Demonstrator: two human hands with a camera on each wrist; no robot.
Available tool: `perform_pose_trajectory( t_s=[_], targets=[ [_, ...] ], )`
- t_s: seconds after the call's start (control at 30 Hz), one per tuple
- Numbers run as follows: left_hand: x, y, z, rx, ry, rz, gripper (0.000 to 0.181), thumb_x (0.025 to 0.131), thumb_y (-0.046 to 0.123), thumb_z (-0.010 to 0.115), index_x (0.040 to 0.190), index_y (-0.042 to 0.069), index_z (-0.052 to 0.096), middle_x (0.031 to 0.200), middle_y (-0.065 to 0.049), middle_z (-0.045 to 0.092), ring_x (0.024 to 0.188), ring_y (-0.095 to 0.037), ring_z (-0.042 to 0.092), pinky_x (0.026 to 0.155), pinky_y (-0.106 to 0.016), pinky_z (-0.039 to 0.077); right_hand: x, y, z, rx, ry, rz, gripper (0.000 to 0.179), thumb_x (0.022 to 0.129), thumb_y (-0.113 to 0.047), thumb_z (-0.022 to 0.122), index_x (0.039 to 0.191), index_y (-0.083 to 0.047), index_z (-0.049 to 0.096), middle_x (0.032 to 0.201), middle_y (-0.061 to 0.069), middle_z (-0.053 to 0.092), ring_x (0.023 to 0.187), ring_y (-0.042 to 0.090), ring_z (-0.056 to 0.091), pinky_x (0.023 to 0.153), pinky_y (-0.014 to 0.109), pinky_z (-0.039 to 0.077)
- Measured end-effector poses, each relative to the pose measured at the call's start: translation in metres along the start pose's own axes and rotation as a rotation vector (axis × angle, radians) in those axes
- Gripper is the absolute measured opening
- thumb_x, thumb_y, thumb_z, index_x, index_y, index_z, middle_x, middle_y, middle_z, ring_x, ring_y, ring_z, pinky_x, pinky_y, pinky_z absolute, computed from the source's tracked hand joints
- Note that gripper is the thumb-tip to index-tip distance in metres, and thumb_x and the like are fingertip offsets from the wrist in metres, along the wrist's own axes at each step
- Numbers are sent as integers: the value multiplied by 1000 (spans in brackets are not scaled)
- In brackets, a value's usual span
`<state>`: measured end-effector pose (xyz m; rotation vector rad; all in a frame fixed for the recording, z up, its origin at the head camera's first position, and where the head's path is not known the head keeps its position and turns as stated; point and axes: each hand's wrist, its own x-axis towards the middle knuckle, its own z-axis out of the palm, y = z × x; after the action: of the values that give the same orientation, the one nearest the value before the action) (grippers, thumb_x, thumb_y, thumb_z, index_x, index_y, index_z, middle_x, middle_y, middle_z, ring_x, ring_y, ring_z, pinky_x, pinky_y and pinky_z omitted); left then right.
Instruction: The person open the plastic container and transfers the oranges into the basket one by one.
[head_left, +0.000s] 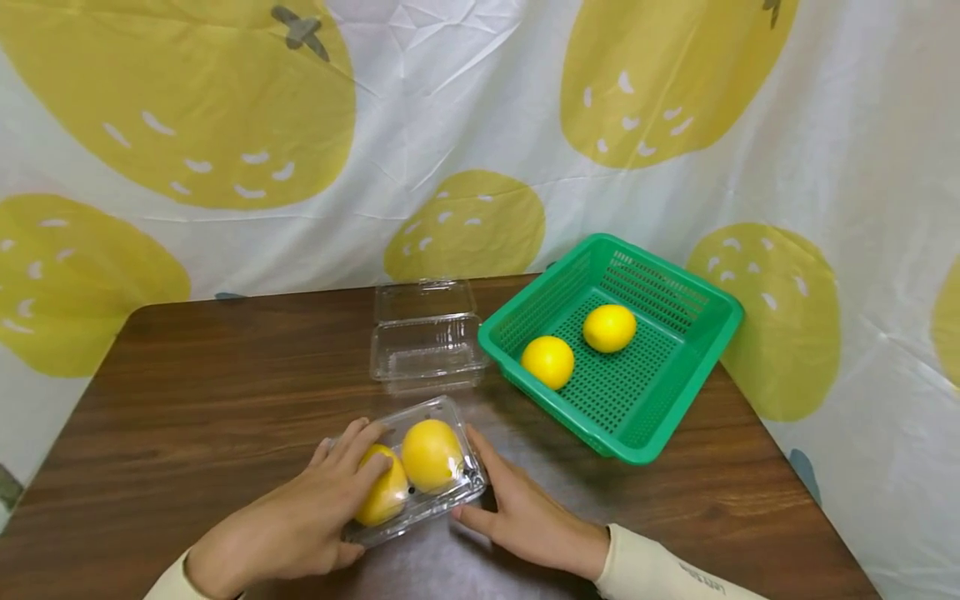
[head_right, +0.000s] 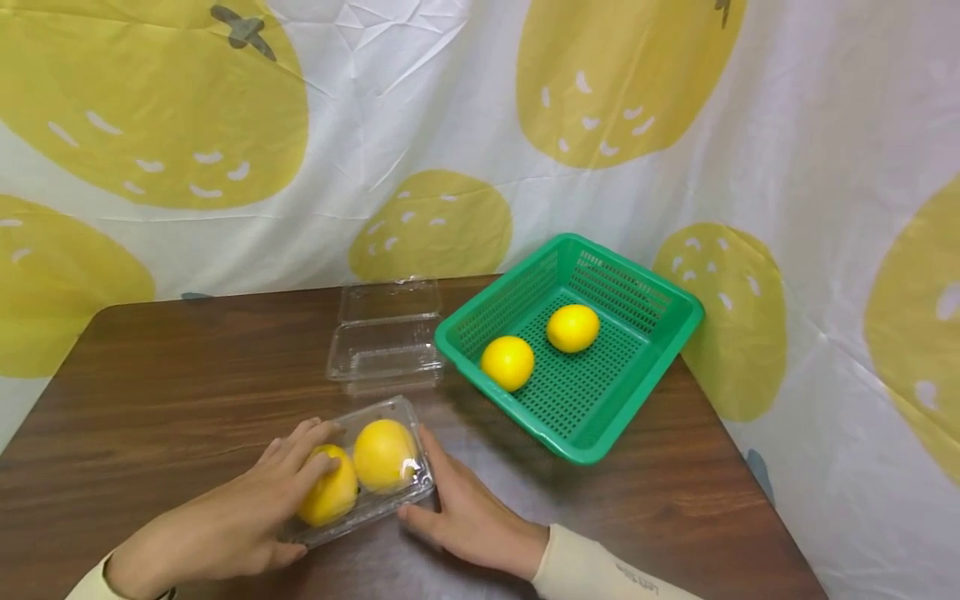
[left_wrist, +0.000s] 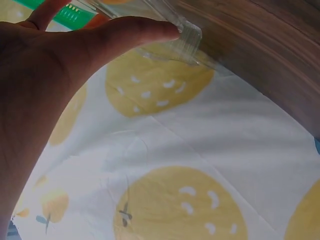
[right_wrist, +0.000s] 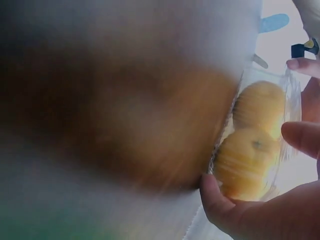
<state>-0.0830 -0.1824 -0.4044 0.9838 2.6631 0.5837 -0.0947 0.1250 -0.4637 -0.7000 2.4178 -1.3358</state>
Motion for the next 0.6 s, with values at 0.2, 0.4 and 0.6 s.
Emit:
perform_pose_trajectory(
  t_s=[0.2,0.4,0.6],
  targets=[
    [6,-1,1,24,37,82,91,79,12,98,154,5,47,177,-24,21,163,-57,16,117,-85,26,-7,1,-2,30,41,29,101,103,-31,78,176,-6,14,173,22,39,156,31,43,129,61,32],
    [12,-2,1,15,45,129,91,86,10,94,162,3,44,182,-22,16,166,-52,11,125,-76,23,-11,3,-4,56,88,55,99,103,-30,78,178,-17,14,177,16,35,159,29,38,130,60,29],
    [19,-3,3,16,52,159,88,95,11,88,168,2,39,184,-19,9,168,-48,7,128,-70,19,-12,3,-5,69,147,118,103,103,-29,79,178,-11,11,180,17,25,163,32,32,132,59,25]
  ],
)
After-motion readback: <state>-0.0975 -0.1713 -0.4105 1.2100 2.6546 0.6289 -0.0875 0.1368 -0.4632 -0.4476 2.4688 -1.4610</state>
